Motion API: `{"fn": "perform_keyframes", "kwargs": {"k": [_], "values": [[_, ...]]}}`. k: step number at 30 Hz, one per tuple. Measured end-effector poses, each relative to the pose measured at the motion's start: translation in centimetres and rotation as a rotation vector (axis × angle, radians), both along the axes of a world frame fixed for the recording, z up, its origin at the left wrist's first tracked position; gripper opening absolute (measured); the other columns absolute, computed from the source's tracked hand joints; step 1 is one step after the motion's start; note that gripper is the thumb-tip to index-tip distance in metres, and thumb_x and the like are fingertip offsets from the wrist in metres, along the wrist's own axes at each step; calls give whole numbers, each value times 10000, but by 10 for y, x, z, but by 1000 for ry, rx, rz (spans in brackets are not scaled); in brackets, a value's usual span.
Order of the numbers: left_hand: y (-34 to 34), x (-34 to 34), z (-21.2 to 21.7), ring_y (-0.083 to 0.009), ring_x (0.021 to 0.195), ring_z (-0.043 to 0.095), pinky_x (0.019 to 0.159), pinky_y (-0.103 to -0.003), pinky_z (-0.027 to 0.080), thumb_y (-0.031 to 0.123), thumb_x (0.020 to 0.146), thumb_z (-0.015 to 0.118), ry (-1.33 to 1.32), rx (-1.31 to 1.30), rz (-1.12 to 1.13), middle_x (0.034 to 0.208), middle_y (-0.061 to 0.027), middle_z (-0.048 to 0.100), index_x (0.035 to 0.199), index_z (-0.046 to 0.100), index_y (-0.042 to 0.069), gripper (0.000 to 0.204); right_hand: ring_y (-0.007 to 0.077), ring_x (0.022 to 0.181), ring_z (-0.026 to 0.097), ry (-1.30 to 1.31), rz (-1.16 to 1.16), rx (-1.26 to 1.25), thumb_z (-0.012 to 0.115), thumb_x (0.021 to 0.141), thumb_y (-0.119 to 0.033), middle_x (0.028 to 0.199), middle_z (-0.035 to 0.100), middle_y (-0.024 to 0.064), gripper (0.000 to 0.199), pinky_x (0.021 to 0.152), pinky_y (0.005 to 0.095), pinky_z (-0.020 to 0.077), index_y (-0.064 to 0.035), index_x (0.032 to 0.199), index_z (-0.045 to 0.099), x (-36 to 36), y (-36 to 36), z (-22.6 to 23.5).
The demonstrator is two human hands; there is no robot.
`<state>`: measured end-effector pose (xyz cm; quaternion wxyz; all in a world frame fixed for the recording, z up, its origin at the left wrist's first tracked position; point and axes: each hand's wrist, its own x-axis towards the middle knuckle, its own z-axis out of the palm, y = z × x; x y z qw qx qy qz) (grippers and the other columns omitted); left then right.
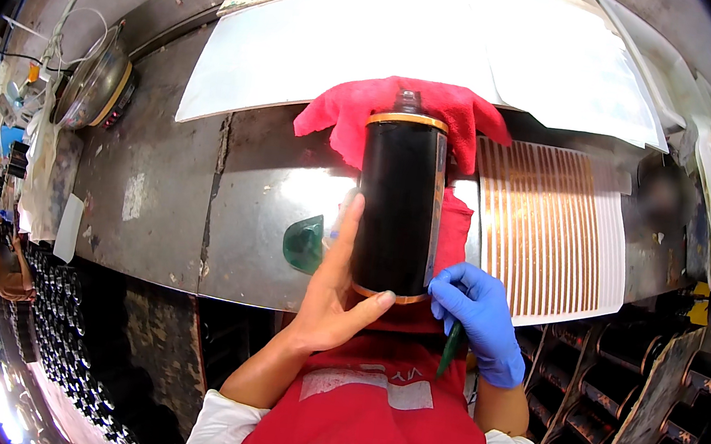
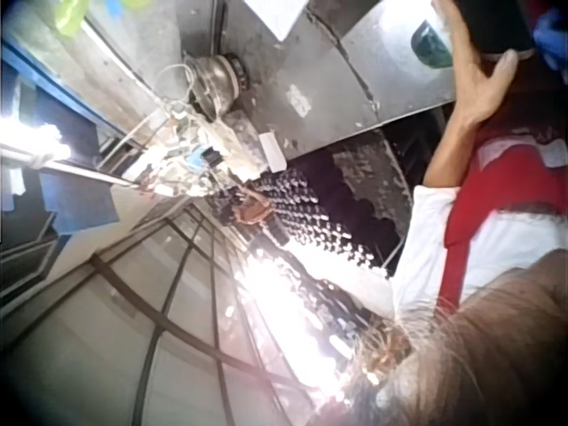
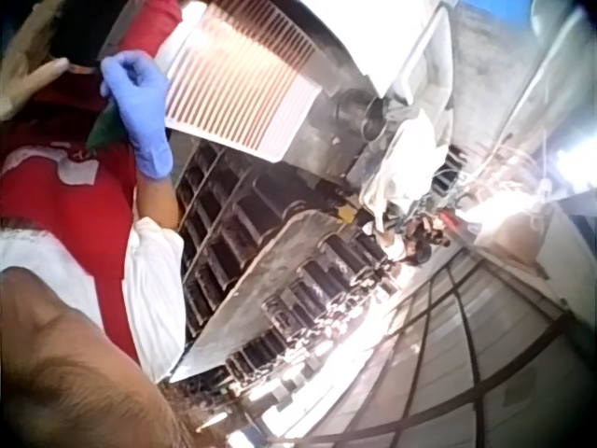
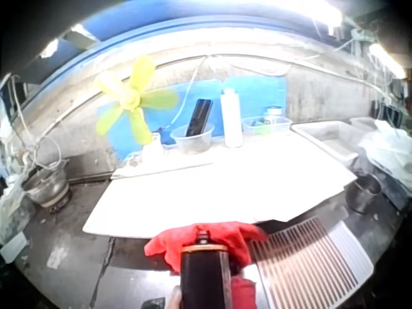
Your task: The person applies thin copper-colored strips to the top and bottom rims of a black cylindrical container. They use a green squeegee-like tool to press the strips down and smooth them along the edges. The person handles the container and strips by hand, working at a metal workstation.
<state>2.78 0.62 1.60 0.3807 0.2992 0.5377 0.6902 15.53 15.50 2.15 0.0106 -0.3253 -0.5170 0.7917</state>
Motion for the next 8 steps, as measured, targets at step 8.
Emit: {"fn": "perform_keyframes", "kwargs": {"k": [8], "values": [[11, 13, 7, -278, 1356, 214, 1091, -368, 181, 108, 761, 673, 535, -282, 137, 1475, -203, 129, 1444, -27, 44, 980, 173, 862, 628, 208, -428, -365, 402, 934, -469, 942, 635, 90, 455, 787, 281, 520, -60, 1072, 546, 36, 18, -54]]}}
